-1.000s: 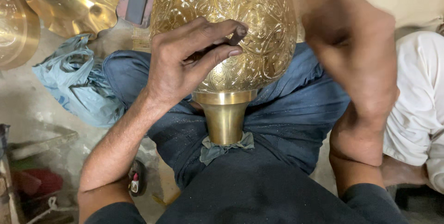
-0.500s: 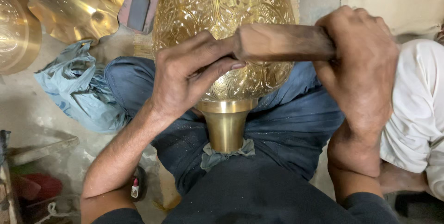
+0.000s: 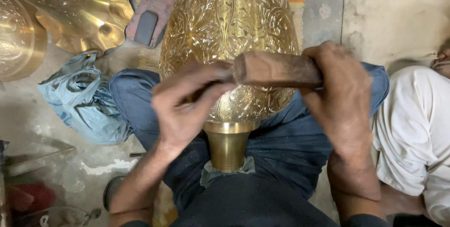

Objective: The person sits cross-legged on the floor with a large engraved brass vase resting on their lap. They hold a small steel punch against the raised pattern and repeatedly strike it with a wooden mallet, repositioning the punch around the design to work the embossed decoration.

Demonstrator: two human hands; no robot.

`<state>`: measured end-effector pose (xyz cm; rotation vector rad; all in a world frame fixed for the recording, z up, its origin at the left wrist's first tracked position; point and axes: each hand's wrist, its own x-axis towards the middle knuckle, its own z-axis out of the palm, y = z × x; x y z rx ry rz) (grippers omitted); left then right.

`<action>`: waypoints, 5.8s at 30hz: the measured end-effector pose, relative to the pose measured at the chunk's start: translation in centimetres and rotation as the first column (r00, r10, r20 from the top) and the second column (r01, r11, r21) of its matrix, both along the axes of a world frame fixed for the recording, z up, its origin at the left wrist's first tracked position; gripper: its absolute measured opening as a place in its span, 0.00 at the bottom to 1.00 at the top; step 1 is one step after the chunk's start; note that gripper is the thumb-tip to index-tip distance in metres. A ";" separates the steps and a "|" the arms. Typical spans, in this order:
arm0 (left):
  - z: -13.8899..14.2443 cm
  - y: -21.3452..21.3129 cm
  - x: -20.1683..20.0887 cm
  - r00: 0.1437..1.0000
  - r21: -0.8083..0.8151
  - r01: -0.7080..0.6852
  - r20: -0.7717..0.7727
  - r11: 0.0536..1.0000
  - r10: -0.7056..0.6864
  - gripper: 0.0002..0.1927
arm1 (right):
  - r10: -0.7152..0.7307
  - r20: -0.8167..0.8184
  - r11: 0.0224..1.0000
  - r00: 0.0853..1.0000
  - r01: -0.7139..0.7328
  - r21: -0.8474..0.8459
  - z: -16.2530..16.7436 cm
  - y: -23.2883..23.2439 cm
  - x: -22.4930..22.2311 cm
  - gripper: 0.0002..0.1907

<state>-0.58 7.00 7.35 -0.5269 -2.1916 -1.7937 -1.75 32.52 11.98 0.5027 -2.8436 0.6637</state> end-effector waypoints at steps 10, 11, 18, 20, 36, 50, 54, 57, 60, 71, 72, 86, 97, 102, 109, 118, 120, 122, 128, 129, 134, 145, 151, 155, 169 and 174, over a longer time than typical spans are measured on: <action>-1.0 4.8 4.0 0.946 0.223 -0.318 0.139 0.921 0.293 0.17 | 0.195 0.016 0.962 0.981 -0.188 -0.199 -2.0 0.5 -3.1 0.27; -1.0 5.3 4.2 0.953 0.198 -0.297 0.126 0.934 0.276 0.15 | 0.210 -0.037 0.966 0.977 -0.213 -0.147 -1.8 0.8 -3.8 0.27; -0.8 5.7 3.4 0.927 -0.105 -0.369 0.033 0.923 0.375 0.14 | 0.406 -0.231 0.912 0.884 -0.376 0.162 2.2 2.0 -6.3 0.25; -0.8 5.4 3.0 0.923 -0.105 -0.368 0.075 0.924 0.376 0.16 | 0.440 -0.276 0.890 0.855 -0.376 0.257 3.2 2.5 -6.6 0.25; 0.9 4.2 2.5 0.981 -0.168 -0.178 0.041 0.970 0.187 0.17 | 0.271 -0.009 0.958 0.963 -0.270 -0.100 3.2 3.2 -6.4 0.16; 1.4 4.0 2.0 0.982 -0.130 -0.174 0.047 0.976 0.182 0.15 | 0.367 -0.193 0.907 0.910 -0.304 0.290 3.6 3.4 -5.0 0.14; 1.5 3.9 2.0 0.976 -0.257 -0.198 0.039 0.946 0.215 0.11 | 0.370 -0.174 0.913 0.913 -0.321 0.253 4.0 2.9 -4.9 0.16; 1.5 3.9 2.2 0.978 -0.234 -0.189 0.046 0.954 0.205 0.12 | 0.297 -0.031 0.954 0.954 -0.295 0.047 4.6 2.6 -4.6 0.15; 1.4 3.8 2.0 0.979 -0.253 -0.185 0.036 0.950 0.200 0.12 | 0.312 -0.131 0.918 0.941 -0.263 0.298 4.9 2.4 -4.6 0.14; 1.2 3.6 2.2 0.989 -0.159 -0.123 0.060 0.980 0.134 0.17 | 0.331 -0.141 0.917 0.933 -0.283 0.280 3.4 4.6 -4.3 0.12; 1.1 3.6 2.2 0.985 -0.202 -0.141 0.070 0.969 0.158 0.16 | 0.349 -0.155 0.909 0.924 -0.293 0.297 3.3 4.7 -4.3 0.13; 0.2 3.3 2.2 0.990 -0.191 -0.131 0.033 0.973 0.140 0.16 | 0.247 -0.025 0.967 0.969 -0.245 0.076 4.7 2.6 -3.7 0.15; 1.1 3.3 2.0 0.985 -0.253 -0.144 0.050 0.957 0.162 0.13 | 0.265 -0.142 0.899 0.954 -0.191 0.393 4.5 3.3 -3.7 0.13; 0.7 3.2 2.1 0.990 -0.249 -0.130 0.014 0.960 0.138 0.13 | 0.212 -0.086 0.937 0.973 -0.177 0.302 4.1 3.5 -3.8 0.14; 0.2 3.1 1.7 0.994 -0.278 -0.108 0.001 0.954 0.113 0.13 | 0.372 -0.199 0.843 0.907 -0.241 0.481 3.6 3.4 -4.1 0.15; 0.6 3.0 1.9 0.992 -0.263 -0.104 0.037 0.959 0.117 0.12 | 0.219 -0.055 0.956 0.974 -0.203 0.211 3.7 3.3 -3.8 0.17; 0.7 3.0 1.9 0.992 -0.258 -0.101 0.051 0.961 0.118 0.14 | 0.172 0.062 0.981 0.983 -0.166 -0.099 3.5 3.3 -3.7 0.17; 0.7 3.1 1.8 0.993 -0.259 -0.105 0.031 0.960 0.117 0.17 | 0.206 0.036 0.972 0.978 -0.200 -0.125 3.3 3.5 -3.8 0.18; 0.5 3.0 1.8 0.993 -0.271 -0.113 -0.005 0.956 0.116 0.18 | 0.288 -0.104 0.957 0.952 -0.283 0.059 3.0 4.2 -4.0 0.16; 0.5 3.0 1.7 0.994 -0.268 -0.110 -0.008 0.957 0.112 0.18 | 0.276 -0.063 0.951 0.959 -0.282 -0.128 2.9 4.1 -3.9 0.15; 0.4 2.8 1.8 0.989 -0.350 -0.119 0.038 0.929 0.140 0.13 | 0.344 -0.194 0.864 0.919 -0.228 0.450 3.5 3.9 -3.8 0.15; -1.0 2.3 1.7 0.997 -0.317 -0.082 -0.043 0.945 0.072 0.15 | 0.375 -0.185 0.860 0.908 -0.266 0.435 3.6 3.5 -3.8 0.16; -0.5 2.6 1.5 0.996 -0.322 -0.083 -0.020 0.943 0.081 0.16 | 0.316 -0.145 0.949 0.938 -0.315 0.025 3.7 3.0 -3.5 0.16; 0.3 2.6 1.6 0.996 -0.284 -0.084 -0.032 0.955 0.078 0.17 | 0.170 0.035 0.968 0.985 -0.161 -0.192 4.3 2.5 -3.0 0.09; 0.5 2.4 1.8 0.997 -0.311 -0.075 -0.019 0.947 0.073 0.17 | 0.168 0.051 0.982 0.984 -0.163 -0.094 3.7 3.2 -3.1 0.15; -0.1 2.3 1.8 0.995 -0.342 -0.082 0.018 0.936 0.094 0.15 | 0.267 -0.103 0.958 0.958 -0.252 0.138 3.1 4.3 -3.2 0.12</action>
